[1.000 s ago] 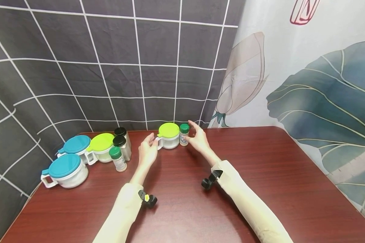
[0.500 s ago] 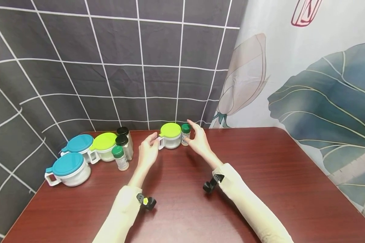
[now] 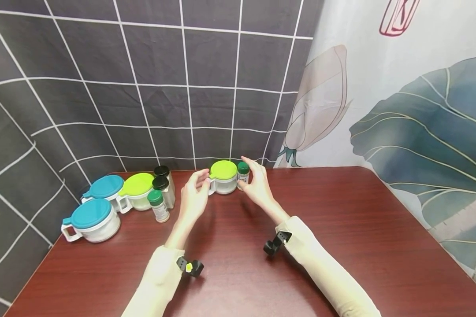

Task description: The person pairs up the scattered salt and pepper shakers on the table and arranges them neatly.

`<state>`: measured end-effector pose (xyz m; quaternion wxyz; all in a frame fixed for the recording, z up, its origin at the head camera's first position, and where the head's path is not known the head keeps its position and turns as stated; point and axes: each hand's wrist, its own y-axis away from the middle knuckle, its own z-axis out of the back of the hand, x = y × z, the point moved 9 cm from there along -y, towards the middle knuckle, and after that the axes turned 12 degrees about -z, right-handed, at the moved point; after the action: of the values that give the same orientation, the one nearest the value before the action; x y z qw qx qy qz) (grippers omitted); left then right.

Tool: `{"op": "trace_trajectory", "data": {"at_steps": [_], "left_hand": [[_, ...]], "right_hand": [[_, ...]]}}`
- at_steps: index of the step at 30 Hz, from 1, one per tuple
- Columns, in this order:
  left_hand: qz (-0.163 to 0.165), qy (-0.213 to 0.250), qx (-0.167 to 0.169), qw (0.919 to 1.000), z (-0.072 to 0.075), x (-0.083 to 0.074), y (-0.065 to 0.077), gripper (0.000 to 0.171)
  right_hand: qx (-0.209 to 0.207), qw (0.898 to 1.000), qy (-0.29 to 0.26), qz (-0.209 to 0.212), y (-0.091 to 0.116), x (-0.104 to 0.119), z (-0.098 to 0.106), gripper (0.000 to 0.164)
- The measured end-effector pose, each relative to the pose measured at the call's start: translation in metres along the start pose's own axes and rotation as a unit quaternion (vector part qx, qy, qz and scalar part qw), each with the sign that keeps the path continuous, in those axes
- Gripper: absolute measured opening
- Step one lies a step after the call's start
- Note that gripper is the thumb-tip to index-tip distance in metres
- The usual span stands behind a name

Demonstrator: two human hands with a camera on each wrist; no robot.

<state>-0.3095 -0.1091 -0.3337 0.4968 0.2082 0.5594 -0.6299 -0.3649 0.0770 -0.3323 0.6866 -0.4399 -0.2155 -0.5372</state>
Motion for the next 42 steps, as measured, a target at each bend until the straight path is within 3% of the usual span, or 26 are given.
{"op": "trace_trajectory", "data": {"at_steps": [10, 24, 42], "left_hand": [[-0.003, 0.011, 0.001, 0.9999, 0.008, -0.002, 0.007, 0.034], [-0.021, 0.008, -0.013, 0.9997, 0.033, -0.004, 0.01, 0.034], [-0.011, -0.002, -0.012, 0.9999, 0.062, -0.002, 0.014, 0.035]], "right_hand": [[0.001, 0.999, -0.023, 0.025, 0.009, 0.01, -0.013, 0.066], [0.009, 0.998, -0.02, 0.058, 0.014, 0.026, -0.028, 0.067], [0.035, 0.997, -0.041, 0.05, 0.02, 0.036, -0.052, 0.065]]}}
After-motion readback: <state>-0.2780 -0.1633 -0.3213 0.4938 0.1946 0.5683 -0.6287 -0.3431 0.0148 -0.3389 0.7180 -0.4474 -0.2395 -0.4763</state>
